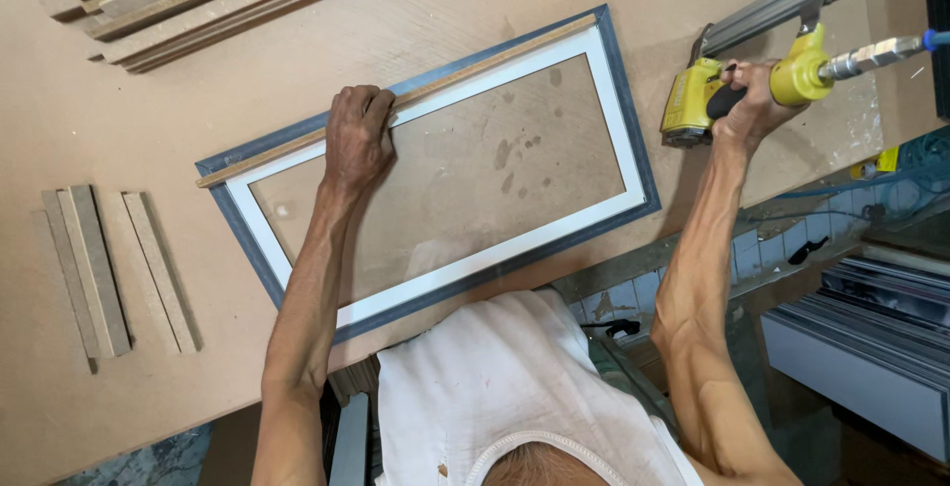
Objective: The person assembles rectangular wooden frames by placing thin wooden strips along the edges of a frame base and securing them with a pneumatic nail gun. The person repeatedly picks up strips, aligns them, and nails them in place, then stacks completed frames on a nearby pile.
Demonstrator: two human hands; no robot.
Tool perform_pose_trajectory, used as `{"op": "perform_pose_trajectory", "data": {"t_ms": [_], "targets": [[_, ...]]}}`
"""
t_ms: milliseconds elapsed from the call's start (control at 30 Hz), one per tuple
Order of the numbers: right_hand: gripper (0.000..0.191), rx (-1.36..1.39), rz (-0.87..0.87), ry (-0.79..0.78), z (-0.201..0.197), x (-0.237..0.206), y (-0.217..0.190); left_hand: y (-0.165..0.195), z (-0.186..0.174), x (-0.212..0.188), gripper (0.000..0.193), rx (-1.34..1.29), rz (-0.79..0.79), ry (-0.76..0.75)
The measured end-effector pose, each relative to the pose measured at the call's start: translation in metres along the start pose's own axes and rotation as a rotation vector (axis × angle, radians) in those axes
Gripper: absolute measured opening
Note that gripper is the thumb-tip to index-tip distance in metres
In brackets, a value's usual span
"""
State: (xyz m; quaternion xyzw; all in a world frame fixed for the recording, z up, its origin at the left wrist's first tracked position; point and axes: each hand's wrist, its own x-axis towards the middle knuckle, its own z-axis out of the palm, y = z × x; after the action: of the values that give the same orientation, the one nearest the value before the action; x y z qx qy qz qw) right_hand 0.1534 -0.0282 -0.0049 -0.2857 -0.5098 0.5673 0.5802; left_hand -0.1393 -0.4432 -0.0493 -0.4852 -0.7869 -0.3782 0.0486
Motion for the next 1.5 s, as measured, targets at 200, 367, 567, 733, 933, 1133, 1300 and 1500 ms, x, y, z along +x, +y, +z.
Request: {"op": "perform_pose_trajectory", "data": {"t_ms": [200, 367, 567, 733, 933, 1133, 1300, 1500], "targets": [[0.016, -0.117, 0.006, -0.028, 0.001, 0.002, 0.002, 0.01, 0.017, 0.005, 0.018, 0.058, 0.028, -0.024], [0.019, 0.023, 0.011, -0.051, -0.001, 0.0, 0.002, 0.006, 0.019, 0.006, 0.017, 0.086, 0.015, -0.028], [0.031, -0.059, -0.012, 0.004, -0.008, -0.006, 0.004, 0.005, 0.023, 0.0, 0.014, 0.145, -0.037, -0.036], [0.025, -0.099, -0.009, -0.07, -0.007, -0.004, 0.007, 0.018, 0.061, 0.025, 0.016, 0.113, 0.017, 0.045], [0.023, -0.116, 0.022, -0.152, -0.01, -0.002, 0.009, 0.03, 0.102, 0.047, 0.019, 0.038, 0.031, 0.014], [0.02, -0.108, 0.241, -0.195, -0.004, -0.051, 0.006, 0.031, 0.096, 0.048, 0.015, -0.109, -0.023, 0.004], [0.015, -0.094, 0.331, -0.318, 0.035, -0.101, 0.006, 0.035, 0.091, 0.053, 0.015, -0.102, -0.022, 0.054], [0.012, -0.136, 0.335, -0.335, 0.067, -0.111, 0.004, 0.032, 0.095, 0.051, 0.012, -0.118, -0.068, 0.035]]}}
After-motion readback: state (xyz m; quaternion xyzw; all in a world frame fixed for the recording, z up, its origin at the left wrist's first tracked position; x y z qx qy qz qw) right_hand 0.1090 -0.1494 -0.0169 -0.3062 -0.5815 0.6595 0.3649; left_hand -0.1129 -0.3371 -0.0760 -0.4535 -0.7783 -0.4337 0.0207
